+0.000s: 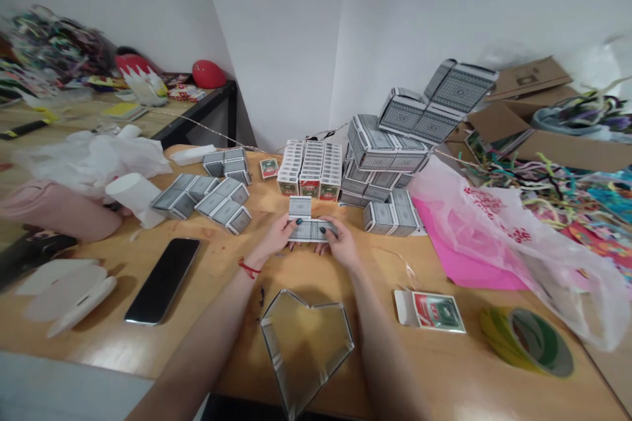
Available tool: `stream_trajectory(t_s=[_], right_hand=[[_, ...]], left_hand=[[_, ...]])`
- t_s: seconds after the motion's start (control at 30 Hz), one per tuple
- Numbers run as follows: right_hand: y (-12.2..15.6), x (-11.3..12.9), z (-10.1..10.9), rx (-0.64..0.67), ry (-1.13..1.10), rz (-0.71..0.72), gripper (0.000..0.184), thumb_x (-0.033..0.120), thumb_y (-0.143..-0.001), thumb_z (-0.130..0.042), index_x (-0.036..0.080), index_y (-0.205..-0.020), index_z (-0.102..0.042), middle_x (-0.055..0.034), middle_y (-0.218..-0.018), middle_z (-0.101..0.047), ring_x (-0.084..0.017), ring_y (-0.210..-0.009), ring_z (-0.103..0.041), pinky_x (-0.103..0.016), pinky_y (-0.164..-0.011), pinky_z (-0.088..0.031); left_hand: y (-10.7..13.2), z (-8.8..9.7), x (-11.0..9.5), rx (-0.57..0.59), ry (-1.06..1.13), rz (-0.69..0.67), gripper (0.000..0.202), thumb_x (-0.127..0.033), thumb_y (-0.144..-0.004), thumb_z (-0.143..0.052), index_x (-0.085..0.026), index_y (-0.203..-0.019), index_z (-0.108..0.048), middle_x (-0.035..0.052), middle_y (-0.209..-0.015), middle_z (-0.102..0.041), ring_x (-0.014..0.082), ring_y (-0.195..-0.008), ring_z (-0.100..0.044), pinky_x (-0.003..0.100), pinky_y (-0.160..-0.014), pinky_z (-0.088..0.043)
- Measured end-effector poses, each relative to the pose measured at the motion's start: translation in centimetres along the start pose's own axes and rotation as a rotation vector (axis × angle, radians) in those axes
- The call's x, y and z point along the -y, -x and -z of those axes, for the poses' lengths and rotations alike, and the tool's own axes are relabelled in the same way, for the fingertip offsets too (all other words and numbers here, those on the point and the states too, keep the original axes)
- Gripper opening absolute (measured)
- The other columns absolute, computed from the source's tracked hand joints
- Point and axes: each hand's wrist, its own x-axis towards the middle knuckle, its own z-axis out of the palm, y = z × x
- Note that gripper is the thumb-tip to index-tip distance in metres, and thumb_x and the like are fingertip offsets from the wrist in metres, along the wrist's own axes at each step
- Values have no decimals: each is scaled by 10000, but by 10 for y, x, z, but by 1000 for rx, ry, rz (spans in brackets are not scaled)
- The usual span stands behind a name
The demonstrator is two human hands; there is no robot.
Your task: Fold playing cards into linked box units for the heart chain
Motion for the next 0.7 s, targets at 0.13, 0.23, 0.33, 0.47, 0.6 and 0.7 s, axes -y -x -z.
stream_trajectory(t_s=[0.13, 0.23, 0.33, 0.47, 0.6, 0.7], right_hand=[[0, 2, -3, -15, 9, 27, 400, 416, -753, -513, 223, -1097, -448, 42, -534, -578, -130, -390, -548, -224, -354, -391], [1, 4, -8, -27, -1, 56, 383, 414, -765, -497, 225, -1093, -439, 48, -519, -560, -127, -396, -543, -223, -361, -387], [2, 5, -12, -39, -20, 62, 381, 414, -771, -492, 219, -1092, -424, 55, -524, -548, -121, -409, -544, -226, -387, -408], [1, 3, -14, -54, -43, 66, 380, 409, -775, -495, 216, -1089, -407, 53, -570, -554, -112, -421, -551, -222, -401, -419], [0, 0, -14, -52, -47, 82, 364, 403, -777, -494, 224, -1082, -408, 45, -595, -561, -117, -436, -563, -225, -406, -427], [0, -1, -13, -43, -47, 82, 360, 403, -779, -491, 223, -1082, -414, 43, -582, -562, -122, -434, -564, -226, -404, -427]], left_hand=[[-1, -5, 1, -133, -52, -34, 194, -345, -828, -418, -167, -831, -495, -30, -526, -516, 90, -373, -454, 207, -373, -341], [0, -11, 2, -232, -105, -25, 215, -351, -850, -372, -166, -796, -468, -38, -492, -496, 81, -350, -431, 197, -363, -324], [1, -14, 0, -268, -135, -2, 233, -364, -863, -338, -170, -780, -438, -48, -455, -471, 83, -334, -427, 189, -347, -306], [1, -15, -3, -280, -151, 13, 234, -365, -867, -318, -176, -769, -414, -50, -469, -464, 89, -348, -447, 187, -346, -314], [-1, -15, -2, -273, -145, 16, 234, -371, -866, -316, -177, -781, -413, -49, -485, -465, 87, -348, -446, 190, -349, -321], [-2, -15, -1, -271, -148, 7, 242, -380, -862, -325, -178, -761, -411, -49, -480, -469, 85, -352, -443, 193, -363, -328]])
